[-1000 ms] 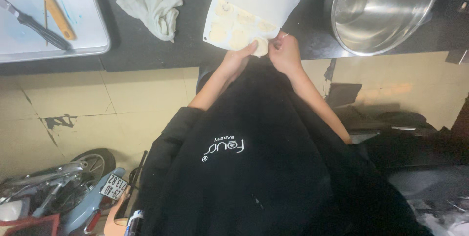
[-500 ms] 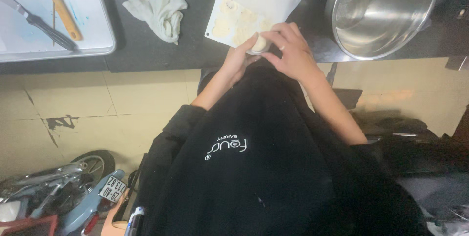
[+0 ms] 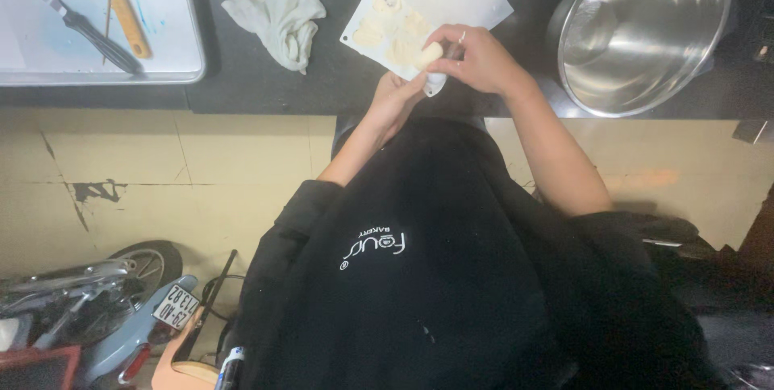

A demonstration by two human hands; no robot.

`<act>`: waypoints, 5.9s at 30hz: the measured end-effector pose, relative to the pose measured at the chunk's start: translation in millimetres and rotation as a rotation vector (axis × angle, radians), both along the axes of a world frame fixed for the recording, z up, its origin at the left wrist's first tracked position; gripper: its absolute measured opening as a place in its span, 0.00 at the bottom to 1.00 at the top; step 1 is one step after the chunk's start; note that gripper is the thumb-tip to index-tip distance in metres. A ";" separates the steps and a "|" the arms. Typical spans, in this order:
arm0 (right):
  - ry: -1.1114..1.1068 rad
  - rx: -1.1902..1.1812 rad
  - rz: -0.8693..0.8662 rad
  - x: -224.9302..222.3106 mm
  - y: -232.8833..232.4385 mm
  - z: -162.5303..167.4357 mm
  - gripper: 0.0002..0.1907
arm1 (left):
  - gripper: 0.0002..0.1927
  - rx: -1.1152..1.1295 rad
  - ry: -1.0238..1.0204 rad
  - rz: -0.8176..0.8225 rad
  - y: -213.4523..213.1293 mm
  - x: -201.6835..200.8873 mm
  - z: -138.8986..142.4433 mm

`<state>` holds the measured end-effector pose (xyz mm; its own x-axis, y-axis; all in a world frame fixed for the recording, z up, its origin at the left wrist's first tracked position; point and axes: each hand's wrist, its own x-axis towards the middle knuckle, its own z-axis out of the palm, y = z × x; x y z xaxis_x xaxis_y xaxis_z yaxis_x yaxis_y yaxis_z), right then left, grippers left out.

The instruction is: The person handles pieces of dough in a bakery kitchen. They place dough pieces onto a parchment-lined tray, cover the tray, carry it to a freezer and slide it inside, then return to the counter where they peel dough pieces off parchment sheets, arrange them on a tray and in a metal bowl, and wipe the surface with a cloth.

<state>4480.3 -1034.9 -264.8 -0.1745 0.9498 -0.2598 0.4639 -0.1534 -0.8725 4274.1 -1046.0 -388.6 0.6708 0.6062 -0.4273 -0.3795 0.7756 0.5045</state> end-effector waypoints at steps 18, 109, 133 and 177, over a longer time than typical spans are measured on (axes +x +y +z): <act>-0.176 0.361 -0.796 69.2 -64.9 36.6 0.11 | 0.34 -0.003 0.298 0.062 28.1 -10.5 47.0; -0.129 0.152 0.065 -18.9 -19.5 22.7 0.23 | 0.30 -0.131 -0.041 0.030 -5.2 -3.6 25.2; -0.217 0.261 -0.038 -52.8 -5.4 -32.0 0.23 | 0.24 0.395 0.509 0.145 -1.0 -0.4 17.1; -0.244 0.030 -0.388 -42.6 -43.0 -38.4 0.14 | 0.15 0.633 0.880 -0.025 17.3 -15.0 47.3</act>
<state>4437.8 -1077.9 -303.2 0.2585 0.9405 -0.2204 0.5697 -0.3327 -0.7515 4259.1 -1028.7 -341.3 0.2974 0.8761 -0.3794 0.3233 0.2815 0.9034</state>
